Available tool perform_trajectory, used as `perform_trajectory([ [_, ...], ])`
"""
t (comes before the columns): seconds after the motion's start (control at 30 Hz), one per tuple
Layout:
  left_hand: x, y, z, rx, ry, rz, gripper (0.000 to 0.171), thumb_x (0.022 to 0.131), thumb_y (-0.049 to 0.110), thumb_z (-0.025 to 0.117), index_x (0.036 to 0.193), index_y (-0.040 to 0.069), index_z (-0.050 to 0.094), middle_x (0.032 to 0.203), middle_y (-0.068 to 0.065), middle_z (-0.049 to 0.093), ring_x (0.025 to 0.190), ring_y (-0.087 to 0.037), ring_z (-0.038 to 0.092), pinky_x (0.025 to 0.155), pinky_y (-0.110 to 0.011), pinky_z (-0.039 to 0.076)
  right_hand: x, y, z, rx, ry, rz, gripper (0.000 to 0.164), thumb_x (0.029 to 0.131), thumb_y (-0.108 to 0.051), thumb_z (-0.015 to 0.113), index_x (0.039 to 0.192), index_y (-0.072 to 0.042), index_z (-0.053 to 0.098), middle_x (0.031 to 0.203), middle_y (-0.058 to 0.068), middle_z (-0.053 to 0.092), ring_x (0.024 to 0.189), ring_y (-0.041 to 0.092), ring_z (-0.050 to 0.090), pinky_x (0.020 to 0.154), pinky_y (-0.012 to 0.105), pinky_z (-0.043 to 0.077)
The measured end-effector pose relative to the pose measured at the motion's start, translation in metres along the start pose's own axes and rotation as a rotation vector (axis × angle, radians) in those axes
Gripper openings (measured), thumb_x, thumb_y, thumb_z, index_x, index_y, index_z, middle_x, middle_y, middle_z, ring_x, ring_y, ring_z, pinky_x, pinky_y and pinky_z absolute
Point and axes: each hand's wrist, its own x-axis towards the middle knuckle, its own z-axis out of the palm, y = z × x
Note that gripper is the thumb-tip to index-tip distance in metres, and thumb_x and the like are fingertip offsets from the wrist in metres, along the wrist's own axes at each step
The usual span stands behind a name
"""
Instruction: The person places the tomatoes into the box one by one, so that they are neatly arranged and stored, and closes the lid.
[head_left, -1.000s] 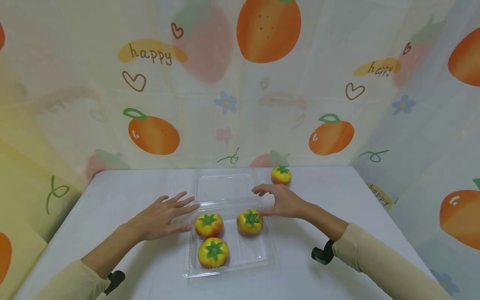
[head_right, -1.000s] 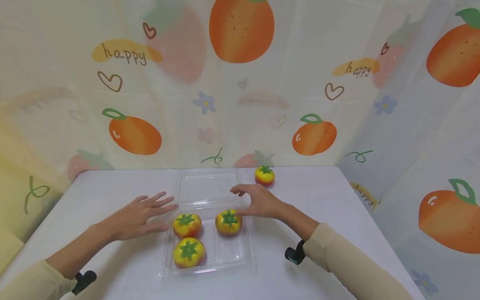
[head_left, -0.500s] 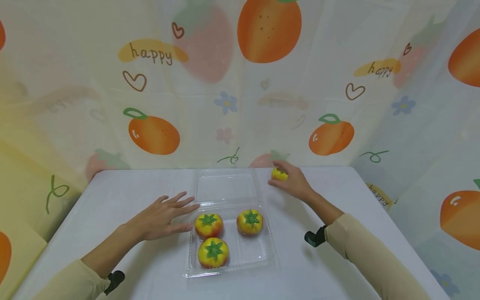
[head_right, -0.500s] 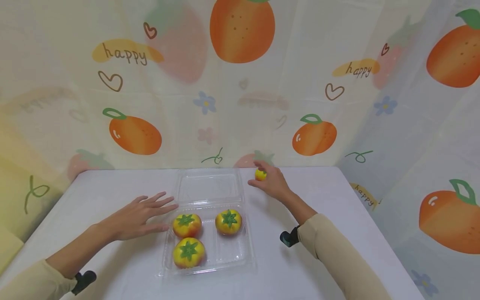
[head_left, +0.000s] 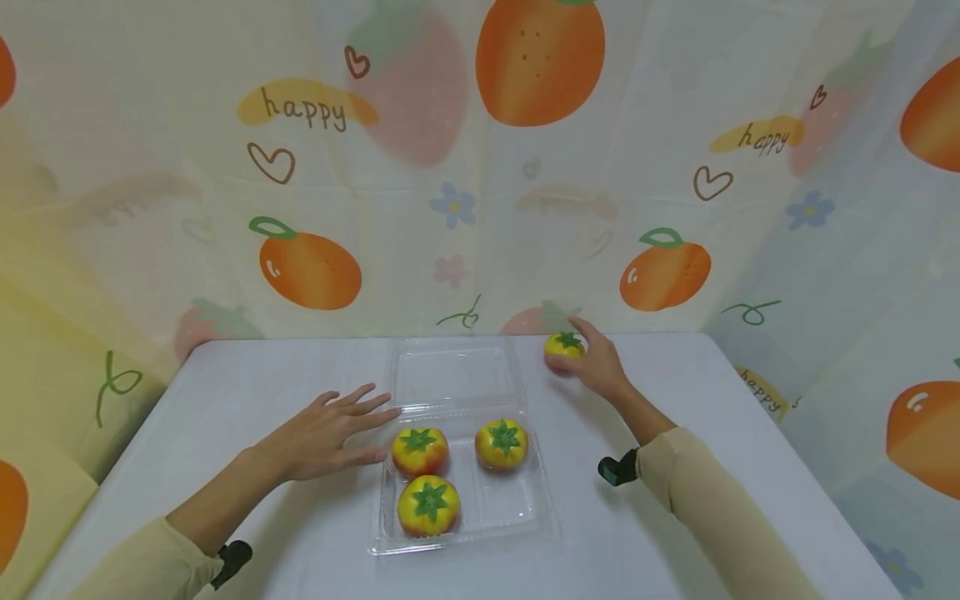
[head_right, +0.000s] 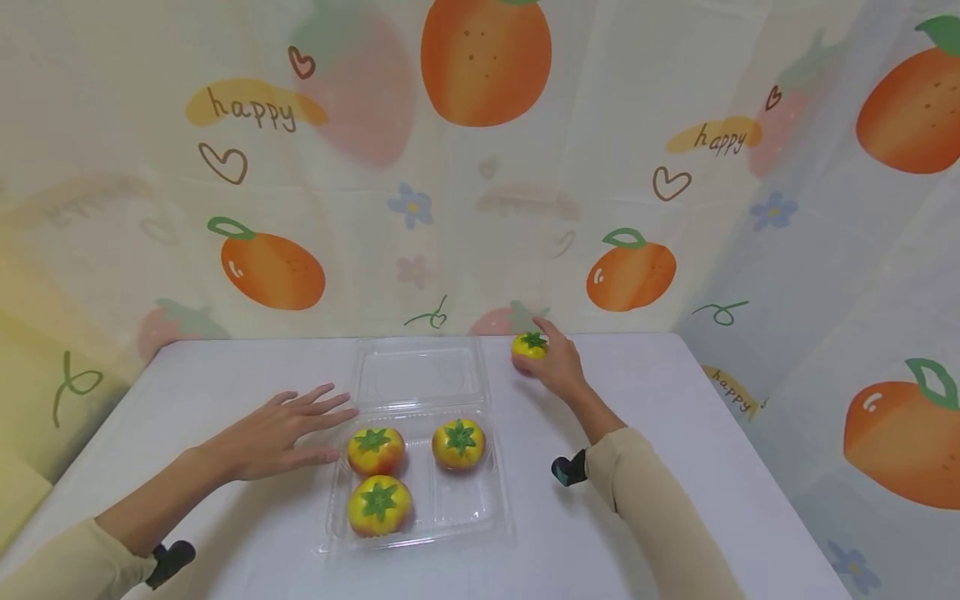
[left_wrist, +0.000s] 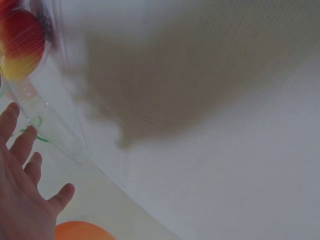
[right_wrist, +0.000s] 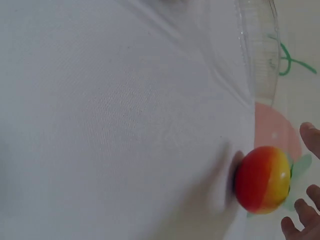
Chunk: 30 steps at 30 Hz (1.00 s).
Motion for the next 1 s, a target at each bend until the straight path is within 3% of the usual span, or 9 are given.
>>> perform_trajectory([
  [0.37,0.001,0.000,0.001,0.004,-0.003,-0.002,0.067,0.094,0.062,0.052,0.148,0.022,0.050,0.153,-0.007,0.046,0.145,-0.039,0.032,0.106,-0.069,0.032,0.005,0.024,0.012,0.169,0.043,0.192,0.079,0.091,-0.024,0.074,0.152,0.003,0.031,0.154,0.027,0.035,0.140,0.043,0.038,0.113,0.049,0.035],
  [0.53,0.001,-0.001,0.002,-0.002,0.005,-0.001,0.067,0.094,0.061,0.053,0.147,0.022,0.051,0.152,-0.007,0.046,0.145,-0.039,0.032,0.106,-0.069,0.032,0.004,0.027,0.018,0.144,0.048,0.262,0.074,0.094,-0.028,0.069,0.151,0.004,0.033,0.152,0.027,0.039,0.138,0.041,0.041,0.113,0.048,0.035],
  [0.73,0.000,-0.001,0.002,-0.002,0.004,-0.005,0.066,0.094,0.062,0.052,0.148,0.023,0.050,0.153,-0.006,0.046,0.145,-0.038,0.032,0.107,-0.068,0.032,0.003,0.028,0.020,0.098,0.067,0.248,0.061,0.095,-0.027,0.068,0.142,0.006,0.048,0.147,0.024,0.047,0.132,0.038,0.049,0.110,0.047,0.039],
  [1.0,-0.001,-0.002,0.002,-0.008,0.000,-0.010,0.067,0.094,0.063,0.051,0.148,0.024,0.050,0.153,-0.006,0.045,0.145,-0.038,0.031,0.107,-0.069,0.031,0.001,0.024,0.017,0.063,0.021,0.242,0.062,0.095,-0.027,0.068,0.144,0.004,0.046,0.148,0.024,0.046,0.131,0.039,0.048,0.110,0.048,0.039],
])
